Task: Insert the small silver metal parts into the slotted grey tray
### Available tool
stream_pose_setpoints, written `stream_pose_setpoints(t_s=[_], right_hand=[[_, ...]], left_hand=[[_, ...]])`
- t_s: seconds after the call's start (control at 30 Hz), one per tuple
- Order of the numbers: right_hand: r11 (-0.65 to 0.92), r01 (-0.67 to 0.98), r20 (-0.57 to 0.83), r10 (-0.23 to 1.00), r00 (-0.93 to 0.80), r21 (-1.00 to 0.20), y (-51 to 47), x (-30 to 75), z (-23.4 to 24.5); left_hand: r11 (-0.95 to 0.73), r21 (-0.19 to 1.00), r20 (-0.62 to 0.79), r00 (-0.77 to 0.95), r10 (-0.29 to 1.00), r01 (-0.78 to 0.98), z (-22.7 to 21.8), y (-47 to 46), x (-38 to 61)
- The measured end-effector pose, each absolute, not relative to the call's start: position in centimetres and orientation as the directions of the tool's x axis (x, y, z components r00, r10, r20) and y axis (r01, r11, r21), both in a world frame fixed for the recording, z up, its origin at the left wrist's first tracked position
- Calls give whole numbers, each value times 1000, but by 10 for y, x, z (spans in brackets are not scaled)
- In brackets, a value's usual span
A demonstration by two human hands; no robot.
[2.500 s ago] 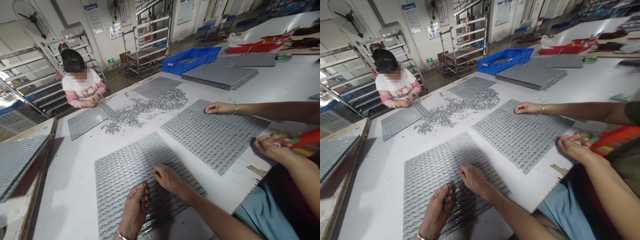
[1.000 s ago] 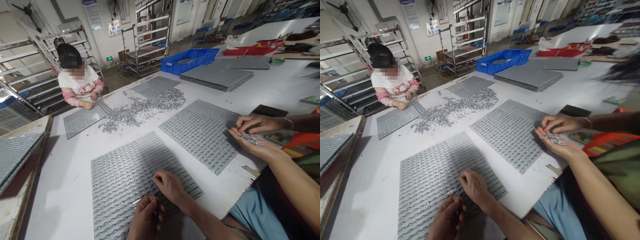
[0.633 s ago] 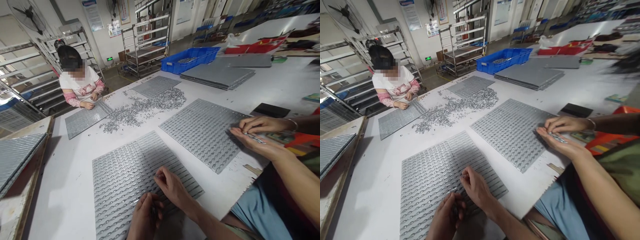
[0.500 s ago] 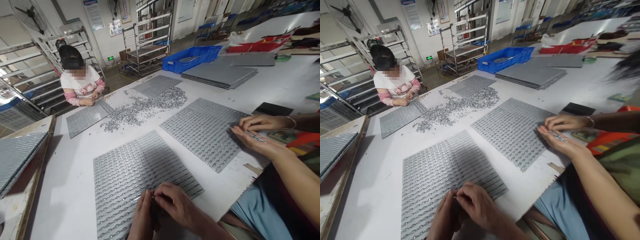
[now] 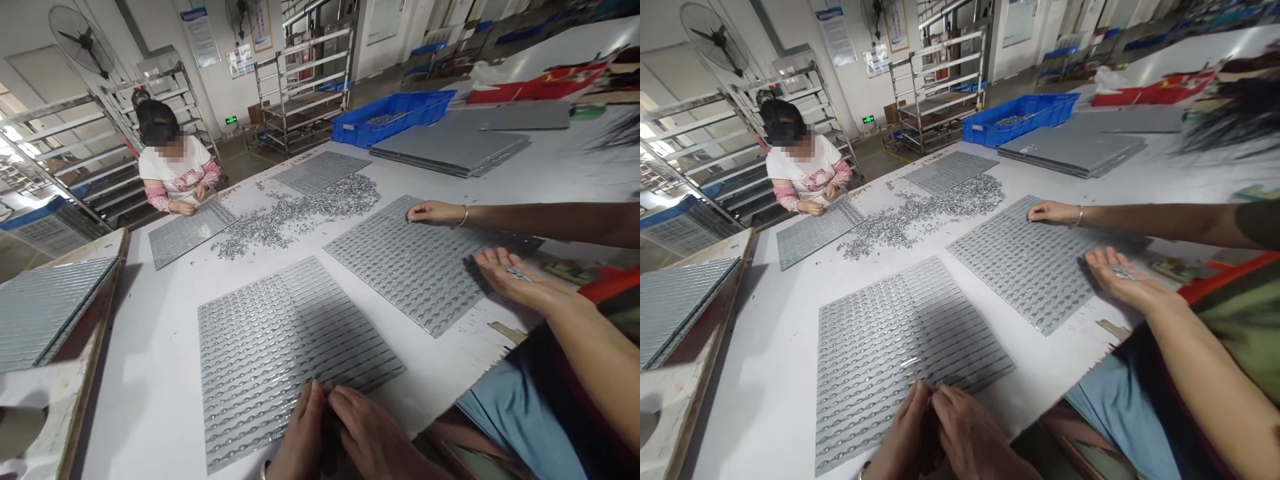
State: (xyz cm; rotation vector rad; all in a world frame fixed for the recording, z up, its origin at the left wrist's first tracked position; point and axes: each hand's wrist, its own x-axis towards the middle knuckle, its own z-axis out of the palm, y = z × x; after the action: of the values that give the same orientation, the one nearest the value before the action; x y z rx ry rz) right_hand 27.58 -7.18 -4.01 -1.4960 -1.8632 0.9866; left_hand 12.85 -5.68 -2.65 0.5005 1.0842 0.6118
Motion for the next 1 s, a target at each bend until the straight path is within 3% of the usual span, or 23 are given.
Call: stream_pose_setpoints(t_s=[0.17,0.4,0.57,0.77,1.0], right_hand=[[52,519,-48,983,-177,-854,-71,281,-32],[59,426,3,992,-130,-903,-72,288,-23],[-89,343,-136,984,-116,-935,-62,290,-19],[-65,630,-73,997,14,-774,-9,289,-38],[-93,819,-163,987,-1,-566,23,275,-43]], left_hand=[[586,804,-518,366,773,-99,-21,-60,128],[578,809,-508,372,777,-102,-20,-57,123],[542,830,-474,342,811,-133,-34,-53,123],[692,614,-615,318,721,-379,-29,-44,116],[698,653,-609,344,715,-294,-32,-37,109]])
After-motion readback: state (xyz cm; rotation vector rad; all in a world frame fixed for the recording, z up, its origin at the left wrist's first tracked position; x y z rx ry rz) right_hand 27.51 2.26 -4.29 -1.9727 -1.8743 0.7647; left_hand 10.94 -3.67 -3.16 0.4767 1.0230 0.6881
